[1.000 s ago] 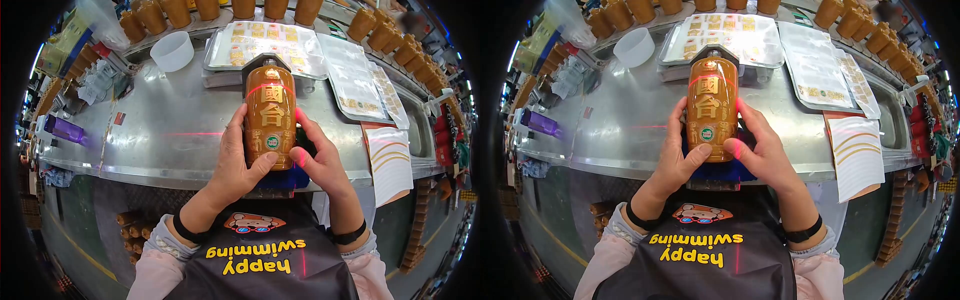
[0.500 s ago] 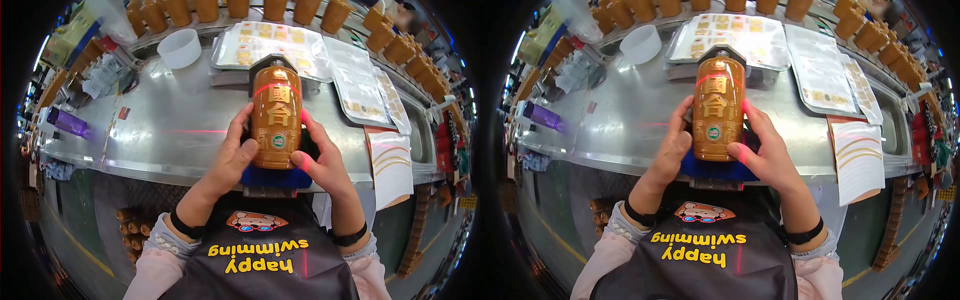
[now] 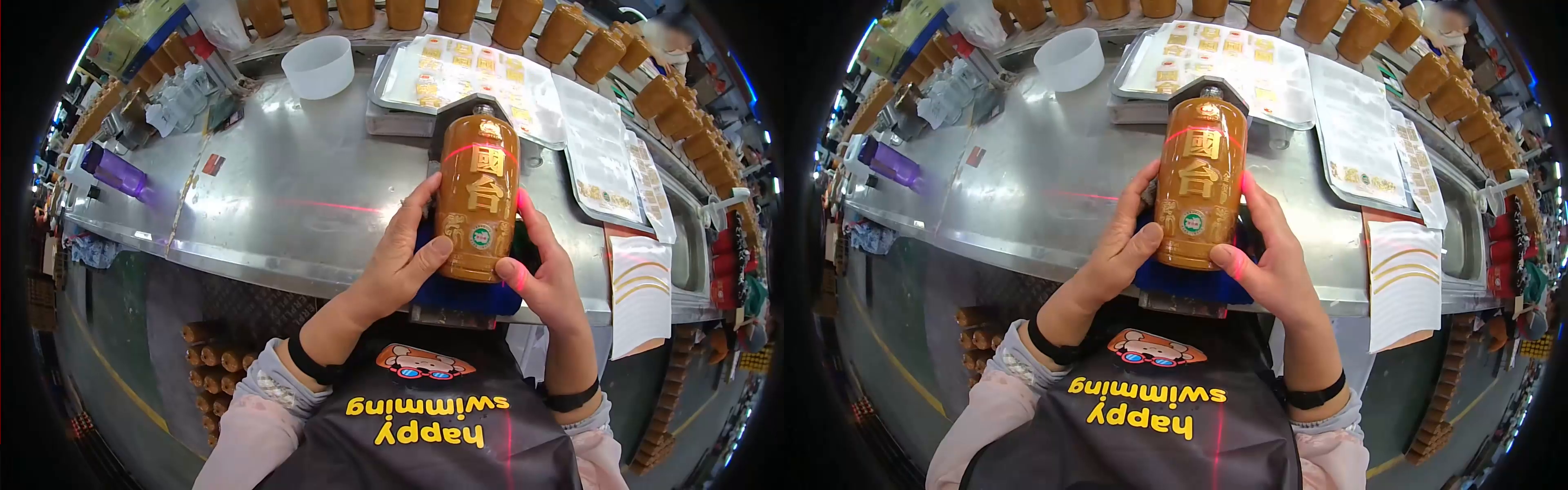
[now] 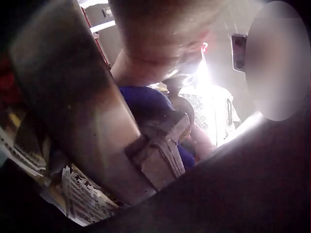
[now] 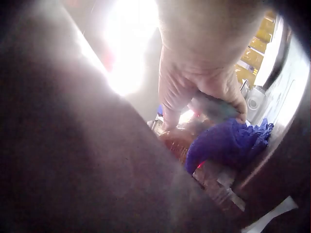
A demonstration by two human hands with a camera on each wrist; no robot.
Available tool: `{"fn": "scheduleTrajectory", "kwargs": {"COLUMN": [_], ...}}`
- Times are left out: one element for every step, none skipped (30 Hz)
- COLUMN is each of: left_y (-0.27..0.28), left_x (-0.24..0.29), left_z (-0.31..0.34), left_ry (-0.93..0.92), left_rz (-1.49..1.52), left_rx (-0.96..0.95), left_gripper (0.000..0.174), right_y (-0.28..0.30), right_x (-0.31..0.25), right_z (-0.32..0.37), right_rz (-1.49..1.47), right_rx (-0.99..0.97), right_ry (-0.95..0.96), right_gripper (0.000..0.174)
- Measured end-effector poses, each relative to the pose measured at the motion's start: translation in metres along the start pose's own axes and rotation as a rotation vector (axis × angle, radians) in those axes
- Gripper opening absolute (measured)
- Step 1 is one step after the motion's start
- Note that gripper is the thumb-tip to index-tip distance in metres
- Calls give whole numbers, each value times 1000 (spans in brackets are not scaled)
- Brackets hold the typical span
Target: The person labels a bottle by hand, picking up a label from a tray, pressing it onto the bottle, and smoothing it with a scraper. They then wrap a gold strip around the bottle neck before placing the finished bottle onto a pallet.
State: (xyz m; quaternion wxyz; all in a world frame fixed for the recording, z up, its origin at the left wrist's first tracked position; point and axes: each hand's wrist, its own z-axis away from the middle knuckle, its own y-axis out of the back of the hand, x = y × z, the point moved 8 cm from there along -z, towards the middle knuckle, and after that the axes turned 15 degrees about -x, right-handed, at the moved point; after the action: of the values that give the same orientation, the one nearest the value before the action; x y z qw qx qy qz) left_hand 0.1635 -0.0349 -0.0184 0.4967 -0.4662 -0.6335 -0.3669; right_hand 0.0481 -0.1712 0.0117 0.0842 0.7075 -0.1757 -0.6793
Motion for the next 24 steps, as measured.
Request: {"fn": "scheduleTrajectory", "kwargs": {"left_y": [0, -1, -1, 0, 1, 1, 2, 2, 1, 0, -3, -5, -8, -10, -11, -12, -12, -12, -12, -12, -13, -13, -13, -14], "left_x": [0, 0, 1, 0, 0, 1, 1, 2, 4, 7, 10, 12, 15, 17, 17, 17, 14, 13, 13, 12, 12, 12, 12, 13], "left_z": [0, 0, 0, 0, 0, -1, -1, -1, -1, -1, -2, -2, -3, -4, -4, -5, -4, -5, -5, -5, -4, -3, -4, -5], "left_ry": [6, 13, 19, 28, 37, 44, 63, 80, 95, 114, 134, 141, 149, 144, 137, 132, 125, 123, 121, 128, 132, 135, 126, 123], "left_rz": [-18, -36, -55, -51, -48, -46, -42, -38, -35, -89, -142, -190, -239, -284, -311, -337, -342, -344, -347, -344, -338, -332, -328, -319], "left_rx": [2, 4, 6, 2, -3, -9, 1, 9, 18, 39, 61, 78, 95, 105, 112, 119, 124, 124, 124, 127, 133, 138, 142, 138], "left_gripper": [74, 74, 75, 75, 75, 75, 76, 77, 78, 80, 81, 83, 84, 86, 87, 88, 89, 89, 89, 90, 90, 90, 90, 91], "right_y": [0, 0, 0, -1, -2, -2, -3, -1, -1, 0, -1, -1, 0, 0, 1, 6, 12, 16, 24, 30, 27, 22, 12, 2], "right_x": [1, 2, 2, 3, 4, 2, 0, -4, -7, -8, -8, -8, -8, -9, -9, -6, -2, 0, 3, -5, -14, -19, -27, -33], "right_z": [0, -1, -1, -1, 0, 0, 0, -1, -1, -1, -1, -1, 0, 0, 1, 5, 12, 18, 29, 36, 35, 33, 25, 20], "right_rz": [-11, -24, -36, -42, -49, -31, -12, 32, 78, 71, 63, 55, 61, 67, 73, 102, 132, 161, -31, -179, -286, -398, -326, -254], "right_rx": [3, 6, 9, 9, 10, 6, 3, -4, -12, -8, -6, -7, -6, -4, -1, 59, 120, 184, 357, 460, 485, 512, 442, 375], "right_ry": [-2, -6, -9, -23, -38, -34, -31, -11, 10, 21, 32, 42, 47, 52, 58, 33, 6, -20, -5, -38, -15, 8, 14, 19], "right_gripper": [84, 84, 84, 84, 85, 85, 85, 84, 84, 84, 84, 84, 84, 84, 83, 81, 79, 78, 64, 52, 48, 45, 40, 35]}}
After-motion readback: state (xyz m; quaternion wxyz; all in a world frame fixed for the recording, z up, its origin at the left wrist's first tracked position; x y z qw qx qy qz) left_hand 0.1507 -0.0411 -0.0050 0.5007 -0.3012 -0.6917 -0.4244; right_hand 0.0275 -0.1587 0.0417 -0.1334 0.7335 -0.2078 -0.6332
